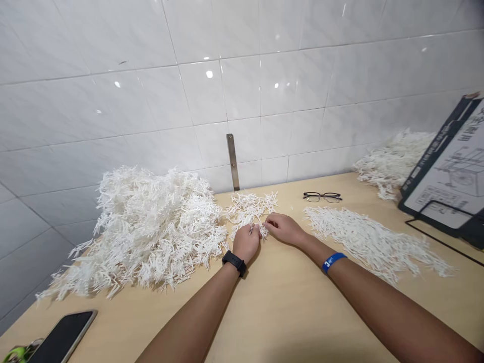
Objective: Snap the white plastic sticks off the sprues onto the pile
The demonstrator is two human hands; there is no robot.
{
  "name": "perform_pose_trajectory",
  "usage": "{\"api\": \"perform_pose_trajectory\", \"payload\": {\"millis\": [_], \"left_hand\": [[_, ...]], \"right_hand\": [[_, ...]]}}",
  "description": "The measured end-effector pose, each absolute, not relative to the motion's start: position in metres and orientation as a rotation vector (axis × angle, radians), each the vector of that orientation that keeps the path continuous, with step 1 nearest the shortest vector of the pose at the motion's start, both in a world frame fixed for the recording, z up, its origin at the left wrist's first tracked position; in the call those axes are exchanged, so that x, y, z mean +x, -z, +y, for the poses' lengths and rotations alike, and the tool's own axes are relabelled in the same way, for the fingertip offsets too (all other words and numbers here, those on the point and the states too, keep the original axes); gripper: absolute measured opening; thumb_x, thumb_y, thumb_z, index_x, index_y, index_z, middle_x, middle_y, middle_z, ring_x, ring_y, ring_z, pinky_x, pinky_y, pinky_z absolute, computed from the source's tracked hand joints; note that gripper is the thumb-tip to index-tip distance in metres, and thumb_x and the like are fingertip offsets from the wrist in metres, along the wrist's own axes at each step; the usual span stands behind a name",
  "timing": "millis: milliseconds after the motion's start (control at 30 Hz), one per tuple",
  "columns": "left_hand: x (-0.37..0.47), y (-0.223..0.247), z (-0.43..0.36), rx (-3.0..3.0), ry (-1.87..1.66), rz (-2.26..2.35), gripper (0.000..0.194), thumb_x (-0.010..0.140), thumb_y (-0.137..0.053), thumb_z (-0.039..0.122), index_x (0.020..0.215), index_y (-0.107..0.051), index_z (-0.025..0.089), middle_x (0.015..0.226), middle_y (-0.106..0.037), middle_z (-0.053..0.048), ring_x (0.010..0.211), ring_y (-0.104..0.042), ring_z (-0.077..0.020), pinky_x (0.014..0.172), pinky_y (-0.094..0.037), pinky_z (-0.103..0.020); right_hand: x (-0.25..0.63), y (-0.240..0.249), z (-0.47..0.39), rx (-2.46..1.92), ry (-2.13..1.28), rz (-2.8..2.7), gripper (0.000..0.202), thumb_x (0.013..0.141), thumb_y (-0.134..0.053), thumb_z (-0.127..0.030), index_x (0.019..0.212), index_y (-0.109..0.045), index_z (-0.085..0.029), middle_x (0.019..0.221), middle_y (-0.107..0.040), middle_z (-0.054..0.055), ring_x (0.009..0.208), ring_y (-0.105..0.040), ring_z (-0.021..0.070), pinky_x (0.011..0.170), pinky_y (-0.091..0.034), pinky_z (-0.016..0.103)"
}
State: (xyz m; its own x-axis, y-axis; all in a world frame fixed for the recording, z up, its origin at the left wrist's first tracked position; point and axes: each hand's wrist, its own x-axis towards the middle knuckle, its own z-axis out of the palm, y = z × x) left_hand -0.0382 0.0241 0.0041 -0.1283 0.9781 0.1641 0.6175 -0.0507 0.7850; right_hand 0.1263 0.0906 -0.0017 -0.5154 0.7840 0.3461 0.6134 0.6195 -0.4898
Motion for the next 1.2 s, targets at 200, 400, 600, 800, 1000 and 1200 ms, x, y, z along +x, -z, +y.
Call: {"api": "perform_pose_trajectory", "payload": {"millis": [200,400,600,800,1000,1200], "left_hand": [[-0.036,-0.004,0.025,1.731,-1.025,1.811,0.042,0.091,-0.038,0.038,0.059,-0.056,0.018,0.067,-0.065,-0.005,0.066,-0.056,-0.0168,0.066,-0.035,-0.027],[-0.036,-0.005,0.025,1.698,-1.006,1.822,0.041,0.089,-0.039,0.034,0.056,-0.057,0.018,0.064,-0.066,-0.005,0.065,-0.056,-0.0172,0.066,-0.036,-0.027],[-0.034,-0.006,0.022,1.755,-0.996,1.739,0.038,0.085,-0.039,0.029,0.054,-0.059,0.018,0.063,-0.066,-0.004,0.064,-0.056,-0.0171,0.065,-0.035,-0.028],[-0.035,-0.004,0.022,1.649,-0.974,1.777,0.032,0.079,-0.042,0.025,0.053,-0.058,0.018,0.057,-0.062,-0.003,0.058,-0.054,-0.0163,0.059,-0.033,-0.027],[-0.036,-0.005,0.022,1.632,-1.039,1.761,0.04,0.087,-0.04,0.035,0.055,-0.057,0.018,0.065,-0.066,-0.005,0.065,-0.057,-0.0178,0.065,-0.037,-0.028],[-0.036,-0.004,0.024,1.65,-1.054,1.744,0.042,0.091,-0.038,0.038,0.06,-0.057,0.018,0.07,-0.068,-0.005,0.07,-0.059,-0.0182,0.071,-0.038,-0.028]], "right_hand": [[0.131,0.008,0.1,-0.941,-0.452,-2.338,0.02,0.089,-0.05,-0.029,0.075,-0.061,-0.018,0.075,-0.061,0.003,0.071,-0.053,0.0155,0.065,-0.037,0.026],[0.134,0.009,0.104,-0.875,-0.637,-2.2,0.025,0.088,-0.049,-0.032,0.073,-0.063,-0.017,0.075,-0.062,0.002,0.07,-0.054,0.015,0.066,-0.039,0.026],[0.125,0.013,0.102,-0.913,-0.63,-2.041,0.025,0.083,-0.05,-0.03,0.061,-0.053,-0.018,0.063,-0.055,0.0,0.063,-0.048,0.0134,0.06,-0.037,0.024],[0.147,0.012,0.115,-1.131,-0.46,-1.697,0.029,0.088,-0.038,-0.031,0.062,-0.042,-0.02,0.057,-0.042,-0.002,0.058,-0.037,0.0126,0.053,-0.027,0.025],[0.167,0.013,0.128,-1.541,-0.061,-1.697,0.022,0.085,-0.043,-0.023,0.073,-0.06,-0.017,0.079,-0.062,0.008,0.075,-0.051,0.0199,0.063,-0.032,0.03],[0.154,0.008,0.115,-1.368,0.081,-1.715,0.026,0.083,-0.04,-0.015,0.094,-0.063,-0.016,0.095,-0.066,0.011,0.088,-0.056,0.0241,0.072,-0.037,0.032]]}}
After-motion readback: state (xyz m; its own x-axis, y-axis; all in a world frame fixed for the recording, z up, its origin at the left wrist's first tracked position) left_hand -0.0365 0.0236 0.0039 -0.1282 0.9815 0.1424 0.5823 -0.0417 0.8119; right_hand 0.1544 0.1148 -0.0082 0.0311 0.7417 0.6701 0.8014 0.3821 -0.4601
